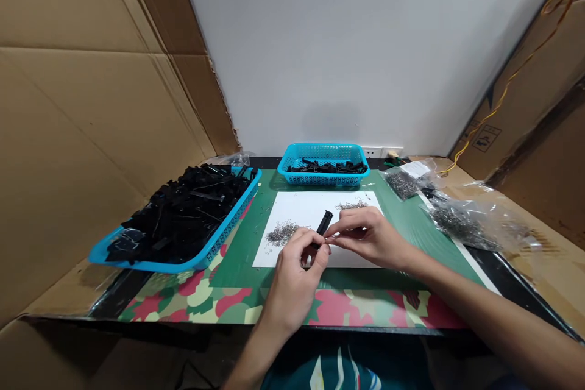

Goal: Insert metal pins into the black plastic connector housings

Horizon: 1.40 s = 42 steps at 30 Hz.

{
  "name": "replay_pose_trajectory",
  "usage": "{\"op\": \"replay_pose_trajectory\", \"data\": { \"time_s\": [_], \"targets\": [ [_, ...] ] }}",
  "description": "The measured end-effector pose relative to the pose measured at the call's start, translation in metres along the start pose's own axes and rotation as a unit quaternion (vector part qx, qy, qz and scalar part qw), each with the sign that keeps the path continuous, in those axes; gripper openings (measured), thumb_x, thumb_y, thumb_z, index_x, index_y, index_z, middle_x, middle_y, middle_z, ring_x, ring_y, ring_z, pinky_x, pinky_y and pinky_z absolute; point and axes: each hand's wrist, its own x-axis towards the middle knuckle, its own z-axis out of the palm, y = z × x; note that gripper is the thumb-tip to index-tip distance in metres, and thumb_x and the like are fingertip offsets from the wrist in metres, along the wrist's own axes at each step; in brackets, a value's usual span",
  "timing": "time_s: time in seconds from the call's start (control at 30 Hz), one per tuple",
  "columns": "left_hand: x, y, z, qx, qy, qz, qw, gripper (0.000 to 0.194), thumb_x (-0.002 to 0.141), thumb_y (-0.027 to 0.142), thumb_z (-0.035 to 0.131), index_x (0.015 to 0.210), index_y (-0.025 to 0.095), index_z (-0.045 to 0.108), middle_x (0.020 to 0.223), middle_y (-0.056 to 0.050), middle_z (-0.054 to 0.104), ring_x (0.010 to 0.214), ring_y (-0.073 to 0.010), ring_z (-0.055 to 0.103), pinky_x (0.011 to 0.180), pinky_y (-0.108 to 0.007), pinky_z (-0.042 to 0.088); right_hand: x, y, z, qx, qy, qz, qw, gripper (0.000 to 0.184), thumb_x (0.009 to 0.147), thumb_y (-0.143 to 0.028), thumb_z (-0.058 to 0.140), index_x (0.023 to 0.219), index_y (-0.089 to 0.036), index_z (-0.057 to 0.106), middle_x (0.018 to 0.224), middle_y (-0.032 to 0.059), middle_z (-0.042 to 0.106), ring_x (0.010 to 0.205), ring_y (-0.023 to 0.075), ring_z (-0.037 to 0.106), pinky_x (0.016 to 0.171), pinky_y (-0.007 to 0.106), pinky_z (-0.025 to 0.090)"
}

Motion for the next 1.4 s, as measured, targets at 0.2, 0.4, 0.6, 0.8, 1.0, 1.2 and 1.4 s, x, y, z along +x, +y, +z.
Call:
{"op": "replay_pose_trajectory", "data": {
  "time_s": [0.2, 0.4, 0.6, 0.8, 1.0, 1.2, 1.4],
  "targets": [
    [-0.002, 0.003, 0.003, 0.044, -0.006, 0.003, 0.999, 0.027, 0.102, 0.04, 0.055, 0.084, 0.022, 0.064, 0.088, -0.003, 0.057, 0.075, -0.0182, 0.052, 0.07, -0.03, 0.042, 0.0, 0.0, -0.014, 0.021, -0.068, 0.076, 0.995, 0.02, 0.094, -0.034, 0.071, 0.089, -0.018, 0.081, 0.07, 0.0022, 0.064, 0.06, 0.0128, 0.047, 0.055, 0.027, 0.035],
    [-0.006, -0.006, 0.006, 0.068, -0.032, -0.011, 0.997, 0.03, 0.106, 0.04, 0.049, 0.124, 0.031, 0.07, 0.111, -0.005, 0.07, 0.091, -0.0219, 0.063, 0.081, -0.032, 0.047, 0.002, 0.014, -0.025, 0.063, -0.004, 0.153, 0.986, 0.027, 0.088, -0.038, 0.075, 0.074, -0.016, 0.069, 0.059, -0.0036, 0.048, 0.057, 0.0104, 0.034, 0.053, 0.026, 0.026],
    [-0.009, -0.018, 0.009, 0.102, 0.015, -0.044, 0.994, 0.039, 0.099, 0.042, 0.06, 0.134, 0.029, 0.07, 0.105, -0.008, 0.078, 0.099, -0.0292, 0.07, 0.084, -0.037, 0.051, 0.002, 0.028, -0.019, 0.012, 0.016, 0.171, 0.985, 0.024, 0.088, -0.035, 0.071, 0.074, -0.018, 0.061, 0.06, -0.0058, 0.042, 0.058, 0.0109, 0.033, 0.055, 0.025, 0.028],
    [-0.007, -0.015, 0.009, 0.079, -0.007, -0.063, 0.995, 0.038, 0.099, 0.044, 0.059, 0.127, 0.025, 0.077, 0.098, -0.008, 0.082, 0.094, -0.029, 0.073, 0.082, -0.037, 0.053, 0.001, 0.036, -0.004, -0.038, -0.015, 0.189, 0.981, 0.018, 0.087, -0.028, 0.067, 0.073, -0.017, 0.064, 0.066, -0.0017, 0.055, 0.063, 0.0124, 0.045, 0.059, 0.025, 0.034],
    [-0.007, -0.012, 0.008, 0.055, -0.022, -0.075, 0.995, 0.034, 0.099, 0.039, 0.059, 0.118, 0.022, 0.08, 0.084, -0.006, 0.079, 0.083, -0.0246, 0.071, 0.071, -0.032, 0.05, 0.0, 0.035, -0.003, -0.061, -0.026, 0.179, 0.982, 0.018, 0.089, -0.028, 0.066, 0.074, -0.017, 0.064, 0.064, -0.0024, 0.052, 0.062, 0.0123, 0.044, 0.058, 0.025, 0.033],
    [-0.007, -0.013, 0.008, 0.063, -0.035, -0.058, 0.996, 0.029, 0.102, 0.037, 0.054, 0.098, 0.022, 0.079, 0.077, -0.003, 0.073, 0.073, -0.0193, 0.063, 0.07, -0.029, 0.044, -0.001, 0.033, -0.003, -0.041, -0.038, 0.178, 0.982, 0.017, 0.088, -0.026, 0.065, 0.073, -0.018, 0.062, 0.065, -0.0025, 0.052, 0.062, 0.012, 0.043, 0.057, 0.025, 0.032],
    [-0.005, -0.007, 0.006, 0.042, -0.057, -0.059, 0.996, 0.033, 0.102, 0.036, 0.051, 0.082, 0.019, 0.071, 0.072, 0.0, 0.064, 0.065, -0.0152, 0.052, 0.063, -0.028, 0.037, -0.004, 0.037, 0.005, -0.13, -0.027, 0.168, 0.977, 0.017, 0.087, -0.025, 0.065, 0.072, -0.018, 0.061, 0.061, -0.0024, 0.053, 0.057, 0.0115, 0.042, 0.054, 0.025, 0.027]
  ]
}}
